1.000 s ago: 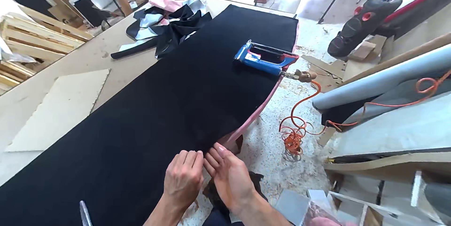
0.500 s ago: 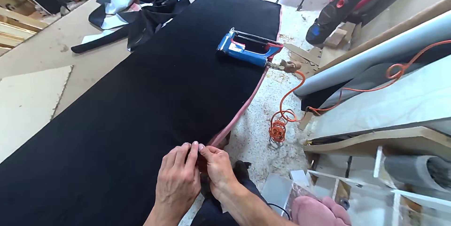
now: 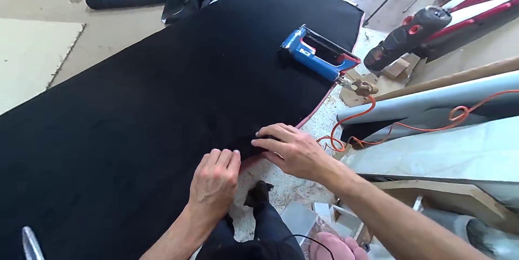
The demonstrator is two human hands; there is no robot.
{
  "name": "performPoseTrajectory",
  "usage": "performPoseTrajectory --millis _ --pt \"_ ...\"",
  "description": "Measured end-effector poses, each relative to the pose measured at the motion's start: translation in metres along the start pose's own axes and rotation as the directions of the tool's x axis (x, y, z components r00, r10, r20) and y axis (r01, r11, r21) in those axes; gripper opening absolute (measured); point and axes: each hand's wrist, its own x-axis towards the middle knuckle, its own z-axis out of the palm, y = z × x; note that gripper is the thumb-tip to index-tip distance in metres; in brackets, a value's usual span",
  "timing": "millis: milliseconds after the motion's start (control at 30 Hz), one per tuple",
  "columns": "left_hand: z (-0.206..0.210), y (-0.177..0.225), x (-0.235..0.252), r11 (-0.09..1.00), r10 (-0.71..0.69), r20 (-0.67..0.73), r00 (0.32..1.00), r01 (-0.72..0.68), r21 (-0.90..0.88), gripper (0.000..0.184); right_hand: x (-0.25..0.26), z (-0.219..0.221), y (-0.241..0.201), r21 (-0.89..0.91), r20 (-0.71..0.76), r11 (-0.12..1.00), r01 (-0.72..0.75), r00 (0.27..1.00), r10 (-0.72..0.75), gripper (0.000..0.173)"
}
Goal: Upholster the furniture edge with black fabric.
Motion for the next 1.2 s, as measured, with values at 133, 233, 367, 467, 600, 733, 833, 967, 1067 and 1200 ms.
performPoseTrajectory --millis 133,233,367,467,600,733,833,967,1067,1200 --pt "-0.004 -0.010 0.001 0.984 0.179 -0.101 0.979 -0.179 0.007 0.015 0.017 0.011 0.016 -0.105 -0.065 0.963 0.248 0.965 -0.256 0.015" --pt "0.004 -0.024 -0.004 0.947 0.317 -0.134 0.939 -0.321 -0.007 0.020 0.011 0.025 0.010 -0.132 -0.228 0.957 0.258 0.932 -0.282 0.012" --pt "0.009 -0.033 -0.005 0.907 0.403 -0.096 0.910 -0.411 -0.090 0.025 -0.003 0.021 0.003 -0.055 -0.143 0.978 0.202 0.968 -0.208 0.014" --pt "0.011 -0.036 -0.005 0.897 0.403 -0.081 0.912 -0.411 -0.163 0.024 -0.013 0.015 -0.001 -0.037 -0.041 0.980 0.194 0.980 -0.196 0.016" --pt "0.022 -0.040 -0.004 0.894 0.388 -0.017 0.922 -0.380 -0.237 0.023 0.017 -0.034 0.030 -0.114 -0.204 0.987 -0.111 0.975 0.086 0.018" --pt "0.036 -0.042 -0.005 0.893 0.386 -0.001 0.923 -0.374 -0.250 0.026 0.061 -0.074 0.123 -0.312 -0.095 0.660 -0.684 0.713 0.694 0.078" --pt "0.050 -0.046 -0.004 0.896 0.385 0.006 0.923 -0.372 -0.242 0.028 0.072 -0.073 0.169 -0.355 0.020 0.564 -0.746 0.597 0.802 0.088" --pt "0.044 -0.043 -0.003 0.898 0.383 0.043 0.923 -0.361 -0.251 0.027 0.091 -0.086 0.192 -0.459 0.138 0.588 -0.666 0.600 0.788 0.070" --pt "0.045 -0.042 -0.001 0.893 0.384 0.036 0.923 -0.361 -0.267 0.024 0.094 -0.115 0.155 -0.462 0.075 0.517 -0.720 0.549 0.832 0.040" --pt "0.045 -0.040 0.000 0.885 0.386 0.036 0.922 -0.359 -0.297 0.019 0.025 -0.136 0.026 -0.002 0.103 0.454 -0.891 0.452 0.886 0.024"
